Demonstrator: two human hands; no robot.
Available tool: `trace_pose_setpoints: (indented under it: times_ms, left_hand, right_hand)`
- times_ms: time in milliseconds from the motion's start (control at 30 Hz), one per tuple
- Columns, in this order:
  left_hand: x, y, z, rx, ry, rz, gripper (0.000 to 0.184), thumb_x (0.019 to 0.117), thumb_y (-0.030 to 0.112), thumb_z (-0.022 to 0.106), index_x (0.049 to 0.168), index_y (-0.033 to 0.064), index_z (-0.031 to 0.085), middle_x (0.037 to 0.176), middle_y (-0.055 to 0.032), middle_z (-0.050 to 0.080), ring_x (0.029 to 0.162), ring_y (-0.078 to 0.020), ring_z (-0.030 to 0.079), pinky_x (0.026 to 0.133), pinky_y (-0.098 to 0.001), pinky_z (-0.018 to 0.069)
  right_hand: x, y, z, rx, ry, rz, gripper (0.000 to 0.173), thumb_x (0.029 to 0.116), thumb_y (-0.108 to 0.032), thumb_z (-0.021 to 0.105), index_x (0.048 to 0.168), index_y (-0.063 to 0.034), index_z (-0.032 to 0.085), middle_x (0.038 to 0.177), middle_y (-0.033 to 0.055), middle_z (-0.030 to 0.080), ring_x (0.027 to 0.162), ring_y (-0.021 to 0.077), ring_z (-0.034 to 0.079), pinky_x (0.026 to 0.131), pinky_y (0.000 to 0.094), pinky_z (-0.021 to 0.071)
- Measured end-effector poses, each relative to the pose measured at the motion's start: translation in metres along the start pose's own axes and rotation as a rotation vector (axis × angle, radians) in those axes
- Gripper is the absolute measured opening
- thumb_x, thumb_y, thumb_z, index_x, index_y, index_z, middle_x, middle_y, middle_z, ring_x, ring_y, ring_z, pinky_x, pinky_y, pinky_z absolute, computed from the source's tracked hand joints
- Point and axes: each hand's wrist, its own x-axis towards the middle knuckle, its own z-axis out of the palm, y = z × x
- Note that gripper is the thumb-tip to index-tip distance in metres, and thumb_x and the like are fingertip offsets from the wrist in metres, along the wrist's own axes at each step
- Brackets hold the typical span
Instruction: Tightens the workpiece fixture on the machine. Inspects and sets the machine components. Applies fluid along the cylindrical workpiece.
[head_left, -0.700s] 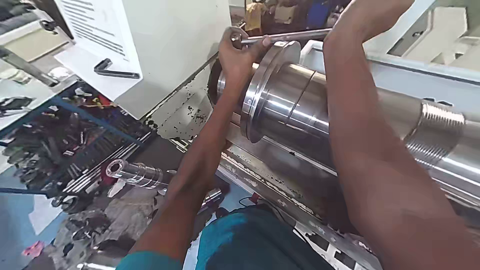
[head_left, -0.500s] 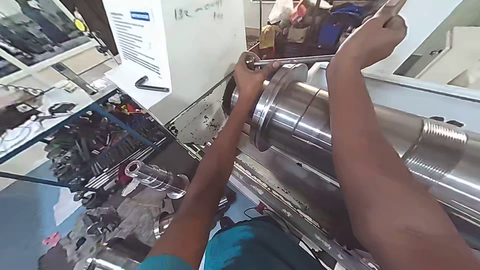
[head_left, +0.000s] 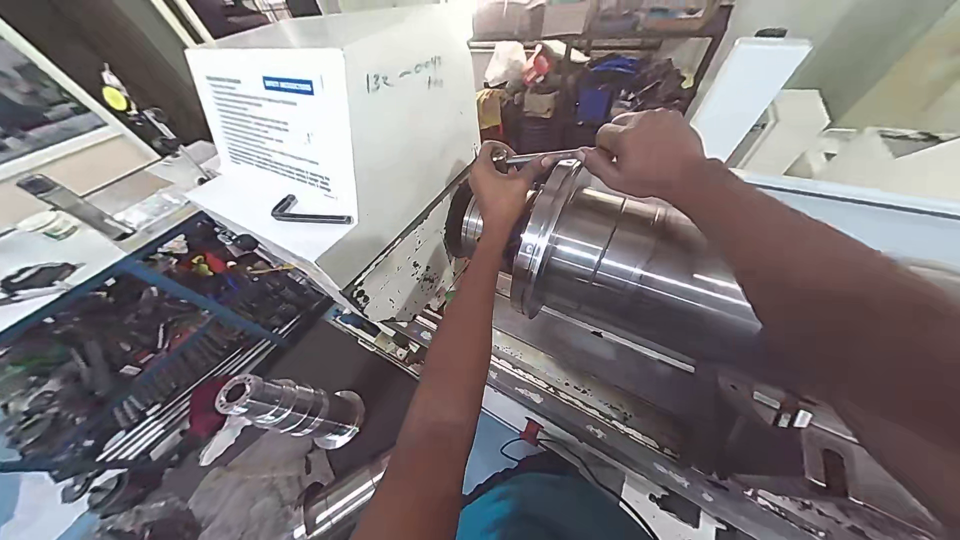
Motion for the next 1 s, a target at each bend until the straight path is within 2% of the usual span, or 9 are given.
trace_pose_setpoints:
  times_ms: [67,133,200,300,400,433,567,667,1000]
  left_hand:
    - [-0.002,0.001,-0.003,0.021,-0.029,-0.032,0.054,0.0704,0.032,0.093,0.105,0.0037,0.064,0.077,-0.0036,0.061,0.068,-0.0135,0.058,0.07,-0.0354,0.0524]
    - [0.0,-0.002,-0.001,-0.005,-0.024,-0.014,0.052,0.069,0.033,0.094,0.101,0.0054,0.063,0.076,-0.0015,0.06,0.067,-0.0116,0.057,0.069,-0.0337,0.0513]
    - [0.003,-0.005,-0.001,-0.03,-0.028,0.016,0.05,0.0687,0.032,0.094,0.097,0.0061,0.062,0.075,0.0001,0.059,0.064,-0.0097,0.054,0.066,-0.0317,0.0495]
    - [0.005,-0.009,-0.002,-0.075,-0.047,0.052,0.049,0.0669,0.031,0.094,0.095,0.0066,0.062,0.077,0.001,0.06,0.064,-0.0066,0.055,0.064,-0.0275,0.049]
    - [0.012,-0.013,-0.01,-0.203,-0.143,-0.004,0.06,0.0691,0.023,0.093,0.114,-0.0009,0.061,0.097,-0.0088,0.065,0.078,-0.0132,0.064,0.072,-0.0311,0.0572]
    - [0.016,-0.016,-0.013,-0.251,-0.196,-0.035,0.061,0.0714,0.02,0.092,0.117,-0.0013,0.059,0.096,-0.0089,0.065,0.073,-0.0139,0.065,0.066,-0.0314,0.0588]
    - [0.025,-0.017,-0.019,-0.365,-0.39,-0.053,0.03,0.0801,0.013,0.084,0.095,0.0094,0.058,0.073,0.0032,0.065,0.055,-0.0078,0.061,0.052,-0.0247,0.0542]
    - [0.02,-0.013,-0.011,-0.302,-0.265,-0.01,0.033,0.0744,0.018,0.088,0.086,0.014,0.057,0.073,0.0075,0.061,0.06,-0.0039,0.059,0.057,-0.0234,0.0532]
    - [0.009,-0.014,0.007,-0.299,-0.003,0.01,0.043,0.0678,0.018,0.093,0.093,0.0075,0.059,0.083,0.0004,0.064,0.075,-0.0088,0.065,0.07,-0.027,0.0586]
  right_hand:
    - [-0.002,0.008,-0.003,-0.004,-0.08,-0.071,0.036,0.096,-0.033,0.046,0.096,-0.0006,0.06,0.095,0.0265,0.065,0.093,0.0509,0.066,0.069,0.0676,0.0489]
    - [-0.001,0.001,-0.012,-0.044,-0.198,0.008,0.026,0.0925,-0.026,0.054,0.099,-0.0013,0.059,0.096,0.0262,0.064,0.096,0.0509,0.065,0.071,0.0676,0.0485]
    - [0.007,-0.01,-0.016,-0.095,-0.264,0.137,0.026,0.0905,-0.028,0.058,0.095,-0.0018,0.059,0.092,0.0272,0.064,0.094,0.0521,0.065,0.068,0.0681,0.0473]
    - [0.019,-0.023,-0.018,-0.143,-0.345,0.331,0.036,0.0937,-0.032,0.062,0.09,0.0033,0.063,0.103,0.0327,0.064,0.103,0.0549,0.063,0.071,0.0724,0.0476]
    - [0.023,-0.026,-0.018,-0.235,-0.355,0.306,0.033,0.093,-0.027,0.058,0.083,0.0039,0.062,0.097,0.0317,0.065,0.098,0.0537,0.065,0.067,0.0696,0.0474]
    - [0.023,-0.024,-0.018,-0.257,-0.34,0.27,0.031,0.0942,-0.025,0.056,0.085,0.0043,0.061,0.095,0.0315,0.065,0.096,0.0538,0.065,0.067,0.0688,0.0478]
    - [0.018,-0.017,-0.008,-0.251,-0.242,0.254,0.032,0.096,-0.027,0.053,0.099,0.0043,0.06,0.099,0.0317,0.065,0.099,0.0545,0.065,0.071,0.0691,0.0488]
    - [0.017,-0.017,-0.008,-0.218,-0.213,0.293,0.037,0.0939,-0.03,0.054,0.103,0.0047,0.062,0.107,0.0325,0.065,0.105,0.0544,0.063,0.076,0.0699,0.0481]
    - [0.016,-0.011,0.002,-0.26,-0.129,0.255,0.037,0.1011,-0.026,0.042,0.116,0.003,0.061,0.109,0.0289,0.067,0.106,0.0507,0.065,0.077,0.0656,0.0498]
